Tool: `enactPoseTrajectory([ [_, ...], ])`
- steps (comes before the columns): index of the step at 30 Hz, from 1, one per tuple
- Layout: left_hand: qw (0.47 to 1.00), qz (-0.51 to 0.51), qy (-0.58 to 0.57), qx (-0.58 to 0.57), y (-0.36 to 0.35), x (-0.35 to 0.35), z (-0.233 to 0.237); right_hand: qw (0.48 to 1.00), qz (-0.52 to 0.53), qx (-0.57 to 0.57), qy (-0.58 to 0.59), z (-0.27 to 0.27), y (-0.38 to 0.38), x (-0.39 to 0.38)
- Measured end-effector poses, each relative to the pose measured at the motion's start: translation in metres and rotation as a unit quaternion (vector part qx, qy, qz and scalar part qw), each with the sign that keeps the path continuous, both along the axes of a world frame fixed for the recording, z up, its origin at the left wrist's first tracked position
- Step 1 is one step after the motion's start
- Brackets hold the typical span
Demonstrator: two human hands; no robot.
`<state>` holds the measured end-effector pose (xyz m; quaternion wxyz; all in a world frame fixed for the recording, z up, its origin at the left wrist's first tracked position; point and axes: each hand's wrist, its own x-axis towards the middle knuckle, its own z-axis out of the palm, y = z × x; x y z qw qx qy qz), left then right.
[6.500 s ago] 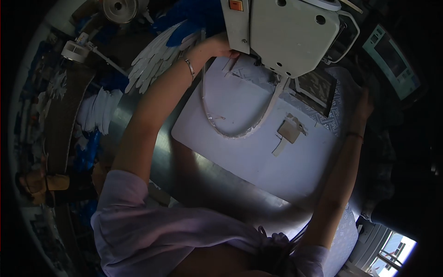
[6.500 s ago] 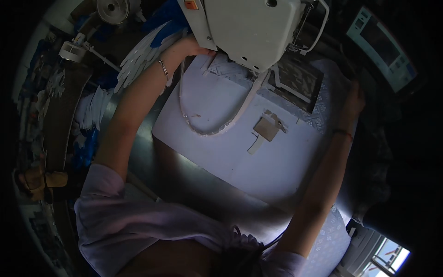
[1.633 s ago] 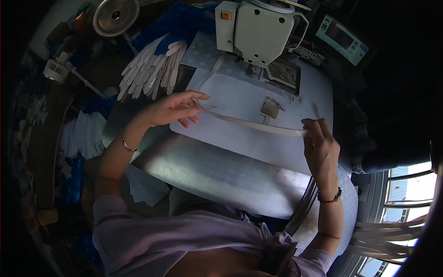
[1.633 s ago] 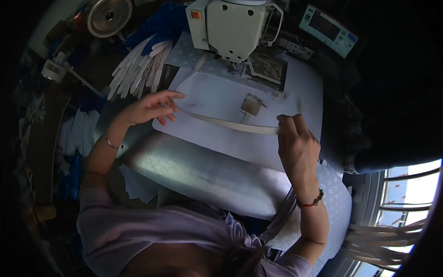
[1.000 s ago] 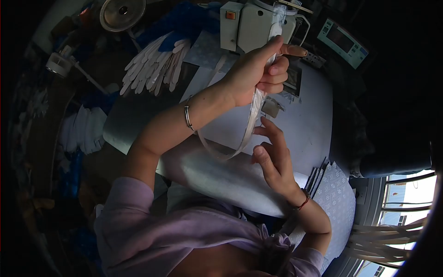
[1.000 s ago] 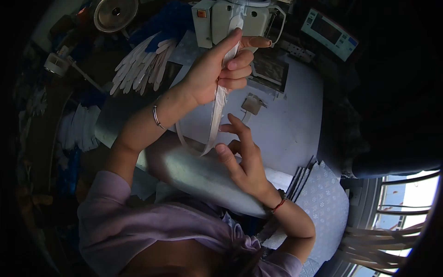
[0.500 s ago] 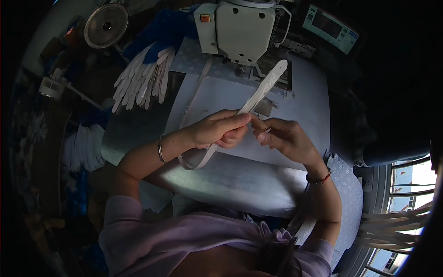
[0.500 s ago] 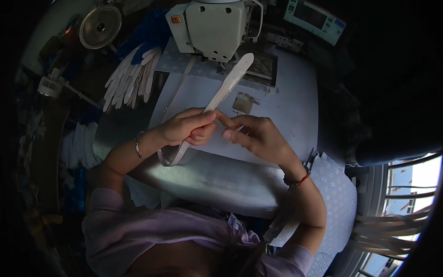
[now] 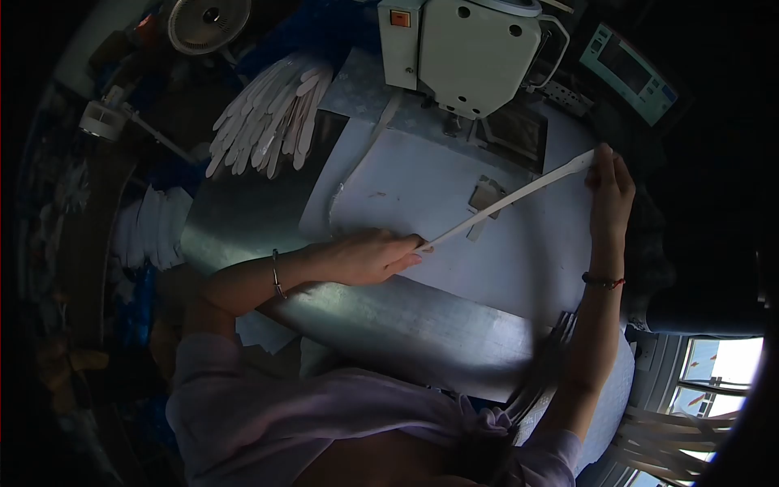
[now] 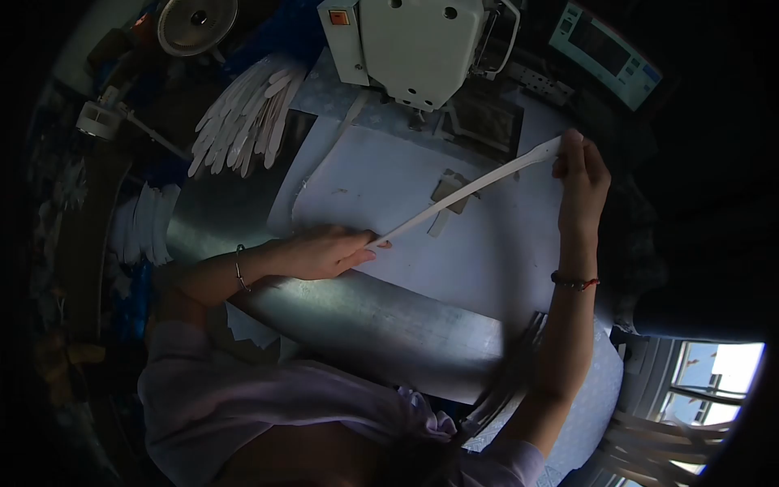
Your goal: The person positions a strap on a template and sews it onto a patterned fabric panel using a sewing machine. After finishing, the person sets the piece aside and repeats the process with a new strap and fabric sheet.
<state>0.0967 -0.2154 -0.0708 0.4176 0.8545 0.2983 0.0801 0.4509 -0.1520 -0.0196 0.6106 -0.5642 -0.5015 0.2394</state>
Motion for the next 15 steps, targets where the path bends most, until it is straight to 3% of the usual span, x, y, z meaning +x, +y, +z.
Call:
enactPoseTrajectory([
  [1, 0.992, -0.045, 0.074, 0.089, 0.004, -0.004, -0.002, 0.998, 0.033, -0.051, 0.000, -0.009, 0.001, -0.003],
  [2, 0.993, -0.039, 0.075, 0.088, 0.012, -0.005, 0.007, 0.993, 0.065, -0.101, -0.001, -0.016, 0.002, -0.006],
  [4, 0.995, -0.045, -0.035, 0.080, 0.037, 0.001, 0.027, 0.983, 0.112, -0.143, -0.022, -0.025, 0.001, -0.017],
  [5, 0.996, -0.039, -0.035, 0.077, 0.046, 0.015, 0.025, 0.970, 0.151, -0.184, -0.040, -0.030, 0.002, -0.026],
  [6, 0.955, -0.018, -0.096, 0.279, 0.057, 0.038, 0.021, 0.969, 0.157, -0.187, -0.044, -0.035, 0.007, -0.037],
  [7, 0.869, -0.001, -0.153, 0.471, 0.066, 0.054, 0.018, 0.958, 0.189, -0.216, -0.013, -0.040, 0.011, -0.046],
  [10, 0.852, -0.070, -0.138, 0.500, 0.088, 0.070, -0.013, 0.948, 0.214, -0.233, 0.028, -0.049, 0.024, -0.063],
  [15, 0.862, -0.038, -0.092, 0.497, 0.109, 0.065, -0.028, 0.970, 0.189, -0.155, 0.008, -0.075, 0.058, -0.077],
])
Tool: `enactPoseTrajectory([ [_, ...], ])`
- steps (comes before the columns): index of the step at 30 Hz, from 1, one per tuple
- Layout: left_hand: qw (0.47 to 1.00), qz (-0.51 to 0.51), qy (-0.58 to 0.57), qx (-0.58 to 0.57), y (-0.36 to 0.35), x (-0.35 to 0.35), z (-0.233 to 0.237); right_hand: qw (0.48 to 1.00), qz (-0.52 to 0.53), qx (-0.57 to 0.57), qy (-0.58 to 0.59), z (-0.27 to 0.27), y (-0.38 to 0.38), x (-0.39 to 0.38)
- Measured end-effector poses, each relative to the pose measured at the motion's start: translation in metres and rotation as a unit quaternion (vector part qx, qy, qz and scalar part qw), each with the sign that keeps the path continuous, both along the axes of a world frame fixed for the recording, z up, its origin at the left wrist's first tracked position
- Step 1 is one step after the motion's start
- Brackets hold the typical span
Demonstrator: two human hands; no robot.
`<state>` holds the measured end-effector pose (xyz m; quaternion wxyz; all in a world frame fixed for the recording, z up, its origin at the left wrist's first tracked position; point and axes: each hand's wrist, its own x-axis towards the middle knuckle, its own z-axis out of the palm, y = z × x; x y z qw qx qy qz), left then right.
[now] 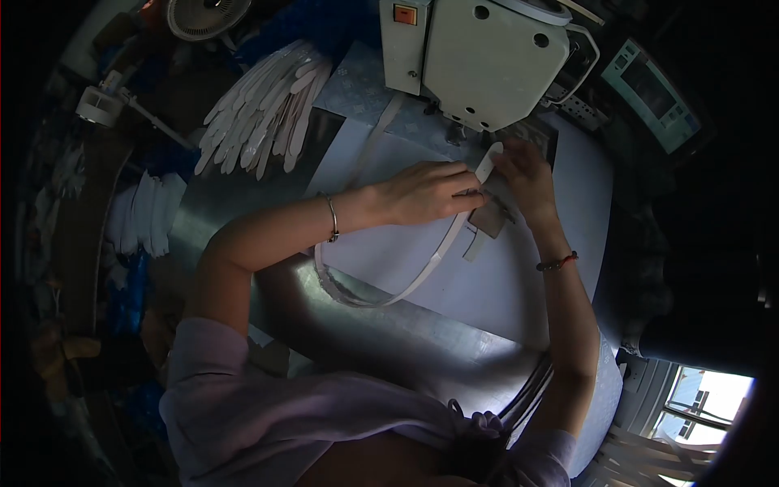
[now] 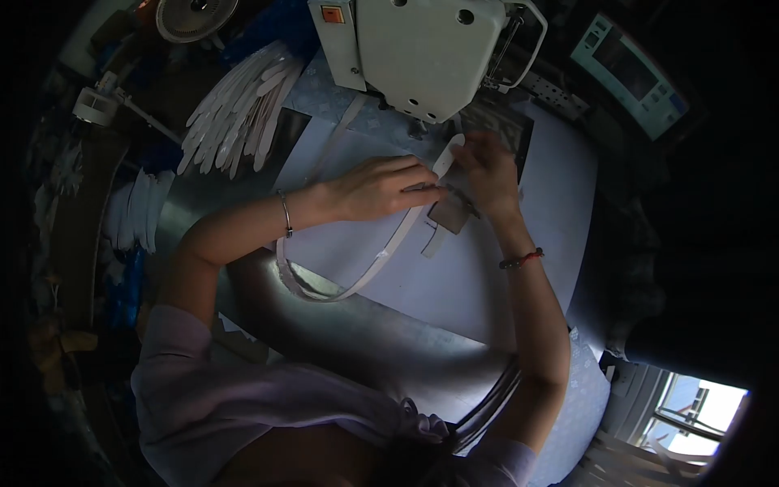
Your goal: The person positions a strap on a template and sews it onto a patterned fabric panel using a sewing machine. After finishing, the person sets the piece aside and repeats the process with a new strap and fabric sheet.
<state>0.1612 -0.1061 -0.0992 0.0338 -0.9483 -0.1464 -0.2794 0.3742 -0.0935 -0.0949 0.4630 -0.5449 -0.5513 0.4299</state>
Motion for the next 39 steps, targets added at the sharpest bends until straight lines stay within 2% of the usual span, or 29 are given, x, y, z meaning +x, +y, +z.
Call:
enactPoseTrajectory([
  [2, 1.000, 0.012, -0.018, -0.008, 0.006, -0.003, -0.002, 0.985, -0.010, 0.119, -0.122, -0.002, 0.010, -0.009],
  [3, 0.999, 0.027, -0.029, -0.026, 0.008, -0.005, -0.003, 0.986, -0.010, 0.117, -0.121, -0.006, 0.015, -0.008],
  [5, 0.997, 0.042, -0.039, -0.046, 0.012, -0.010, -0.001, 0.925, 0.036, 0.206, -0.316, -0.015, 0.024, -0.007],
  [6, 0.996, 0.052, -0.040, -0.058, 0.013, -0.012, -0.001, 0.926, 0.037, 0.204, -0.315, -0.020, 0.025, -0.006],
  [8, 0.994, 0.062, -0.043, -0.076, 0.016, -0.015, -0.002, 0.871, 0.044, 0.304, -0.383, -0.026, 0.021, -0.006],
  [12, 0.992, 0.057, -0.061, -0.098, 0.018, -0.015, -0.004, 0.858, 0.053, 0.315, -0.402, -0.026, 0.017, -0.005],
  [14, 0.992, 0.055, -0.064, -0.093, 0.019, -0.012, -0.006, 0.832, 0.052, 0.332, -0.441, -0.025, 0.016, -0.005],
  [23, 0.996, 0.070, -0.042, -0.036, 0.038, -0.004, -0.011, 0.820, 0.001, 0.332, -0.466, -0.027, 0.023, -0.007],
  [31, 0.993, 0.075, -0.083, -0.027, 0.044, 0.002, -0.014, 0.832, 0.012, 0.327, -0.448, -0.030, 0.023, -0.005],
  [36, 0.994, 0.091, -0.063, -0.011, 0.043, 0.003, -0.015, 0.827, 0.001, 0.327, -0.457, -0.028, 0.023, -0.008],
  [39, 0.995, 0.096, -0.028, -0.008, 0.037, 0.000, -0.015, 0.804, -0.026, 0.290, -0.518, -0.022, 0.027, -0.011],
])
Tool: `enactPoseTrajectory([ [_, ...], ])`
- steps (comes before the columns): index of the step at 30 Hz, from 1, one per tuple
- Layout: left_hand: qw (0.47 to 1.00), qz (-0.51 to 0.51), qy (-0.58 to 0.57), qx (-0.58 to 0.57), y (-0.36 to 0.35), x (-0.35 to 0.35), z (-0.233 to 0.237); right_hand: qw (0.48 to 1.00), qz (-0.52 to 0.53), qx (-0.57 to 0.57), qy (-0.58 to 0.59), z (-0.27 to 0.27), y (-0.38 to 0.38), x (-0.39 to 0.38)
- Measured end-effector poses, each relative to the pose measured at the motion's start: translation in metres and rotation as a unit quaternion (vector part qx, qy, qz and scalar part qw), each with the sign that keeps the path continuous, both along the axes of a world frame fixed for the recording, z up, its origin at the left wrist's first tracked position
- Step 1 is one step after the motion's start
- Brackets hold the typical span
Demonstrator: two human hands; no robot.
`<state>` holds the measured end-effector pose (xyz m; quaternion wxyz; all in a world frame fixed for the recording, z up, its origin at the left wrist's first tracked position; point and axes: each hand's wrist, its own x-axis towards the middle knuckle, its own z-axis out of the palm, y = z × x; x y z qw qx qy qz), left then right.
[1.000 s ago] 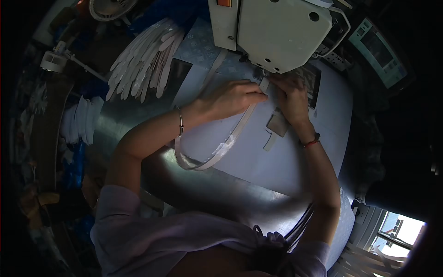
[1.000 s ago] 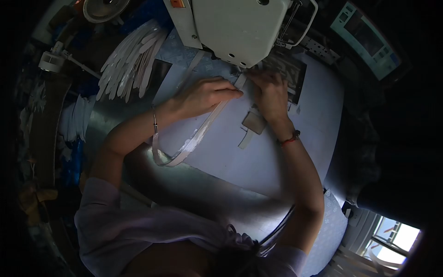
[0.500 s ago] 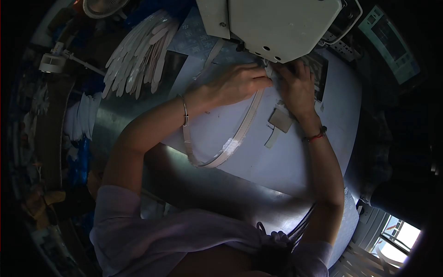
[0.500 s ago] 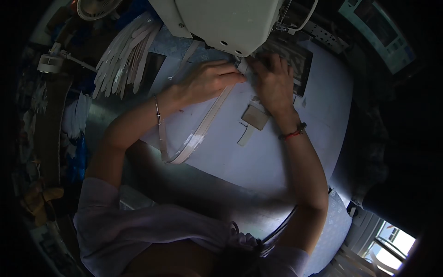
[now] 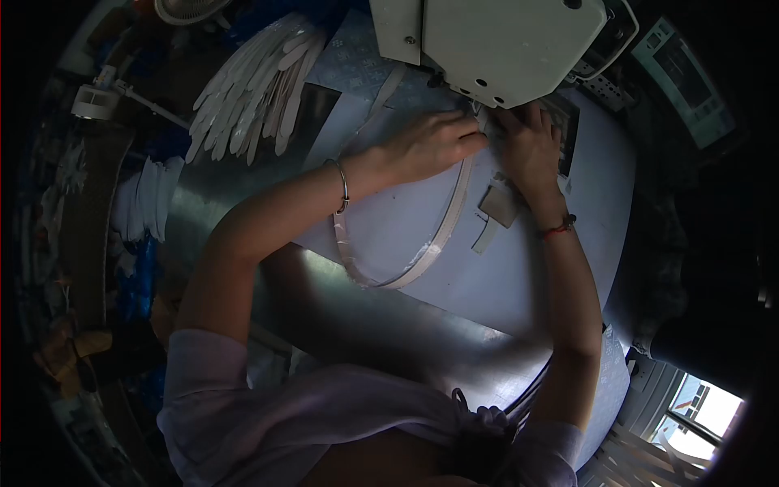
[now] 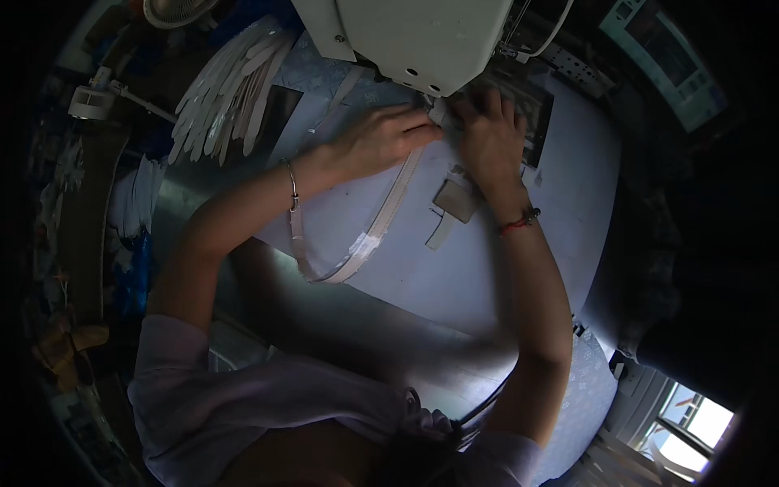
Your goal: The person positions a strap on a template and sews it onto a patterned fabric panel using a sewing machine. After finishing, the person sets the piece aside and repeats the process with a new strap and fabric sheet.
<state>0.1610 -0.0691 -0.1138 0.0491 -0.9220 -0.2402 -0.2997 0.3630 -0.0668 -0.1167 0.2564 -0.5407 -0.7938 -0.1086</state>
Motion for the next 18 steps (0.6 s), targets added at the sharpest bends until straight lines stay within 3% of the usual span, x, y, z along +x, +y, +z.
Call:
enactPoseTrajectory([
  [2, 1.000, 0.000, 0.022, -0.002, -0.007, -0.002, -0.001, 0.997, -0.028, -0.050, -0.054, 0.012, 0.005, -0.001],
  [8, 1.000, 0.004, -0.030, 0.005, -0.020, -0.005, -0.005, 0.993, 0.016, -0.114, -0.032, 0.023, 0.000, 0.002],
  [13, 0.997, 0.056, 0.004, -0.060, -0.030, -0.003, -0.002, 0.992, 0.040, -0.112, -0.046, 0.019, -0.033, 0.005],
  [18, 0.998, 0.059, -0.013, -0.029, -0.030, -0.003, -0.006, 0.994, 0.045, -0.086, -0.054, 0.011, -0.046, 0.004],
])
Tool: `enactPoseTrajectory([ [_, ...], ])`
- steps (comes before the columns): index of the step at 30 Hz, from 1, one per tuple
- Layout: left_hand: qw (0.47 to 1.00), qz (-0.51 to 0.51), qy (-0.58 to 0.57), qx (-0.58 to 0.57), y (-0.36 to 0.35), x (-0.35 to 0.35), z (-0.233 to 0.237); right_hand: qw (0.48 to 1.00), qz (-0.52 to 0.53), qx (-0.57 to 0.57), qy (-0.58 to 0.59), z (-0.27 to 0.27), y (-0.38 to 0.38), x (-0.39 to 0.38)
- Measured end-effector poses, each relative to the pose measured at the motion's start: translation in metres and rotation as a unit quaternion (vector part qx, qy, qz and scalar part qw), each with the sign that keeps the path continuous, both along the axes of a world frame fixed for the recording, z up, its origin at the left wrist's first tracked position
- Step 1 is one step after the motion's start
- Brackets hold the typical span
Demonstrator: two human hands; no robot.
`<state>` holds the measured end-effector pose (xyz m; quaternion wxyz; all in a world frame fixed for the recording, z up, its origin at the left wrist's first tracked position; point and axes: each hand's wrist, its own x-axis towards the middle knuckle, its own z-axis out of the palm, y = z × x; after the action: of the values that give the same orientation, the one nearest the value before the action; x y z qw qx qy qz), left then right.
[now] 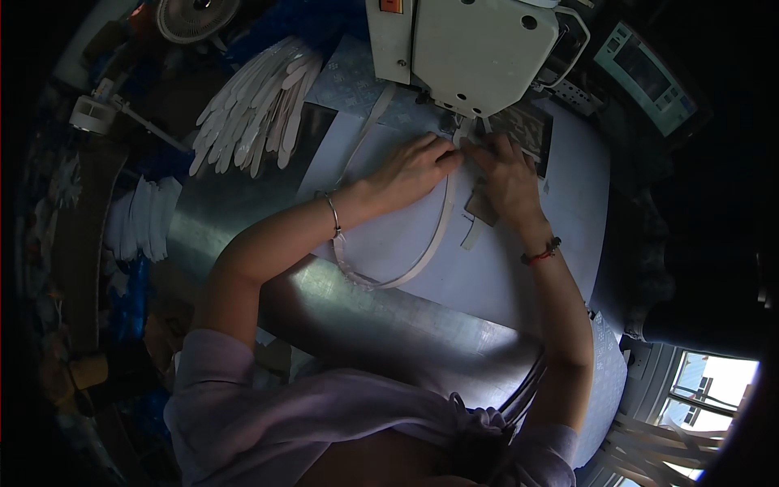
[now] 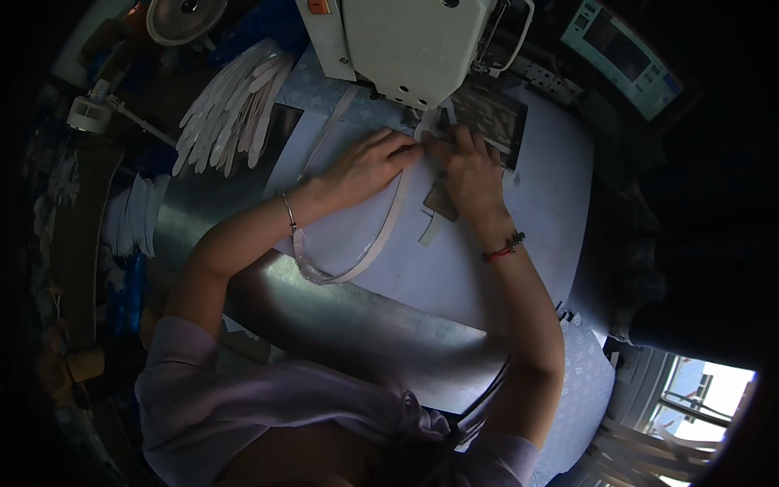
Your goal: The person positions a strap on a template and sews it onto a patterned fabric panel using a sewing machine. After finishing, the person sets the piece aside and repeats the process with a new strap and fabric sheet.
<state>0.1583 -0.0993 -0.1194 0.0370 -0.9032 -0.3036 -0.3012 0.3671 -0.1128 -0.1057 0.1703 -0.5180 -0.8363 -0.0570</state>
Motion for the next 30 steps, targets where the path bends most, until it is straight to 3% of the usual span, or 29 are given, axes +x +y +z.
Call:
enactPoseTrajectory([
  [5, 0.999, -0.022, -0.024, 0.007, -0.001, -0.003, 0.003, 0.996, 0.016, 0.072, 0.040, -0.009, -0.002, 0.001],
  [11, 0.998, -0.020, -0.003, -0.065, -0.003, -0.006, 0.008, 0.996, 0.008, 0.072, 0.053, -0.007, -0.005, -0.001],
  [30, 0.999, -0.020, 0.002, -0.032, -0.001, -0.009, 0.012, 0.996, 0.001, 0.079, 0.045, -0.012, 0.000, 0.001],
])
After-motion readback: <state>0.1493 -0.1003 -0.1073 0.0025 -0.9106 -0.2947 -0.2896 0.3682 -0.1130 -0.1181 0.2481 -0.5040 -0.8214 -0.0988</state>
